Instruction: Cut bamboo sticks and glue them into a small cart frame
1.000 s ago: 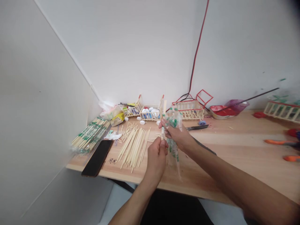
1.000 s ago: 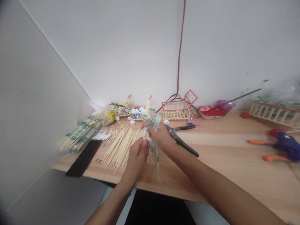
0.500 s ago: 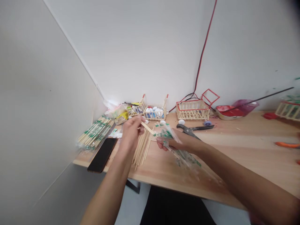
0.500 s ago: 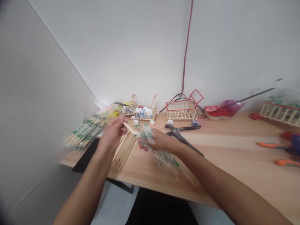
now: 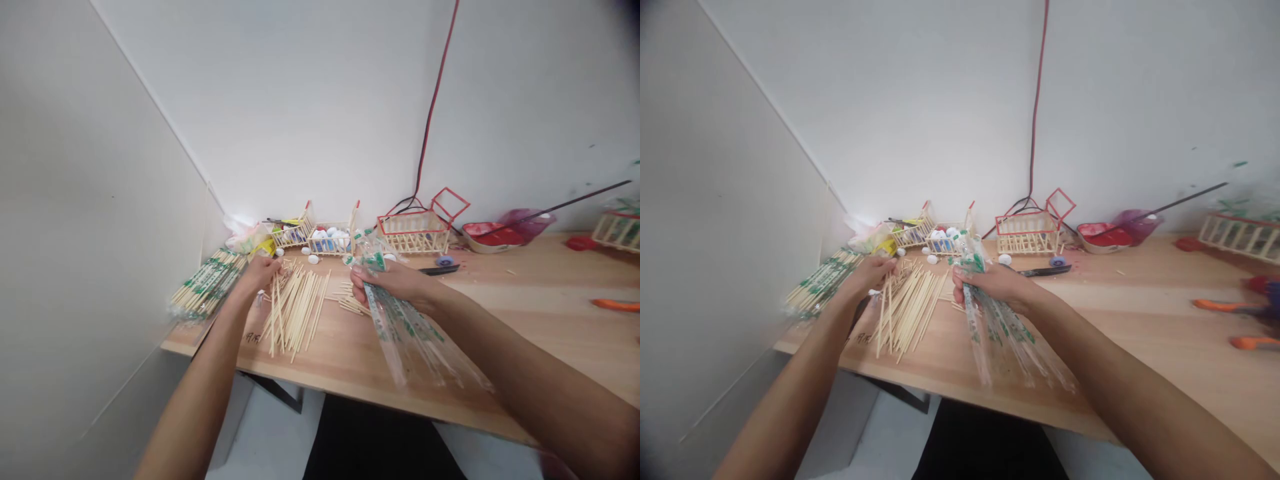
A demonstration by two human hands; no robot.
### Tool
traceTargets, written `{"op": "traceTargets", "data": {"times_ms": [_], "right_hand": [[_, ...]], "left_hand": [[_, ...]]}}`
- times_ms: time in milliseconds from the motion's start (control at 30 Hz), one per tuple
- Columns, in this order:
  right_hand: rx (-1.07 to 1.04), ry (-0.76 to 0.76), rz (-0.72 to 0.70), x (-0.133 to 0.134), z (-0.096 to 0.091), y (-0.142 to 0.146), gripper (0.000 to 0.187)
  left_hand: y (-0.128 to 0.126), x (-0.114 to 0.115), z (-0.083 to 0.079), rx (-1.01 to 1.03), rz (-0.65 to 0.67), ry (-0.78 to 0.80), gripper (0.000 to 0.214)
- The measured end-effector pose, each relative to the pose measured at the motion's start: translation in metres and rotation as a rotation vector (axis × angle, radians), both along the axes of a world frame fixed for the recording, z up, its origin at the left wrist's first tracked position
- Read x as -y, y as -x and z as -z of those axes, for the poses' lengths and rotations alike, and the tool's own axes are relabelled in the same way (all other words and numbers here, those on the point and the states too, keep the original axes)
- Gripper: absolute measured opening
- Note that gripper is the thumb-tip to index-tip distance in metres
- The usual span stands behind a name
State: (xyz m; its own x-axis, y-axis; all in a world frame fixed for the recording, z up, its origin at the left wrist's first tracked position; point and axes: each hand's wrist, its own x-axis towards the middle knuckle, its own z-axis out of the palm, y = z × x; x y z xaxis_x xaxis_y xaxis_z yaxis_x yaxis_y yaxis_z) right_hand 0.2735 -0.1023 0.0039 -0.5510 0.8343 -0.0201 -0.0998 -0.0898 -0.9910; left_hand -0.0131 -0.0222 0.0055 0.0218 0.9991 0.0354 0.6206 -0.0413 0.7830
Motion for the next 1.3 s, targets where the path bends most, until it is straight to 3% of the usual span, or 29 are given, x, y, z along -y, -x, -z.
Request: {"op": "traceTargets", "data": {"times_ms": [133, 233, 300, 367, 467, 600, 733, 833, 933, 1067, 1167, 1300], "right_hand": [[-0.110, 0.118, 0.062, -0.005, 0.004, -0.004, 0.041], [-0.141, 0.087, 0.172, -0.010, 0.005, -0.008, 0.042], [-0.174, 0.083, 0.212, -0.012, 0.004, -0.010, 0.040], [-0.218, 0.102, 0.228, -0.014, 0.003, -0.010, 0.038], [-0.285, 0.126, 0.232, -0.017, 0.003, -0.011, 0.038], [-0.314, 0.139, 0.222, -0.019, 0.005, -0.011, 0.037], [-0.273, 0.095, 0.250, -0.016, 0.006, -0.010, 0.032], [-0.242, 0.021, 0.339, -0.014, 0.005, -0.010, 0.028], [-0.253, -0.009, 0.401, -0.015, 0.003, -0.011, 0.028], [-0.340, 0.035, 0.413, -0.017, 0.002, -0.009, 0.032], [-0.346, 0.057, 0.397, -0.016, 0.003, -0.003, 0.033], [-0.233, -0.049, 0.482, -0.014, 0.006, 0.002, 0.035]], "left_hand": [[-0.004, -0.013, 0.002, -0.078, -0.074, -0.109, 0.030], [0.029, -0.013, -0.005, -0.216, -0.202, -0.225, 0.023], [0.059, -0.010, -0.007, -0.533, -0.325, -0.288, 0.025], [0.086, -0.004, -0.004, -0.751, -0.456, -0.218, 0.027], [0.109, 0.004, 0.004, -0.967, -0.492, -0.148, 0.026], [0.112, 0.010, 0.006, -1.058, -0.458, -0.147, 0.029], [0.108, 0.016, -0.008, -1.014, -0.543, -0.200, 0.031], [0.091, 0.025, -0.022, -0.811, -0.551, -0.301, 0.027], [0.052, 0.042, -0.024, -0.458, -0.310, -0.365, 0.016], [-0.023, 0.073, -0.004, 0.158, 0.086, -0.201, 0.020], [-0.072, 0.094, 0.020, 0.438, 0.191, -0.074, 0.024], [-0.113, 0.108, 0.039, 0.568, 0.244, -0.025, 0.024]]}}
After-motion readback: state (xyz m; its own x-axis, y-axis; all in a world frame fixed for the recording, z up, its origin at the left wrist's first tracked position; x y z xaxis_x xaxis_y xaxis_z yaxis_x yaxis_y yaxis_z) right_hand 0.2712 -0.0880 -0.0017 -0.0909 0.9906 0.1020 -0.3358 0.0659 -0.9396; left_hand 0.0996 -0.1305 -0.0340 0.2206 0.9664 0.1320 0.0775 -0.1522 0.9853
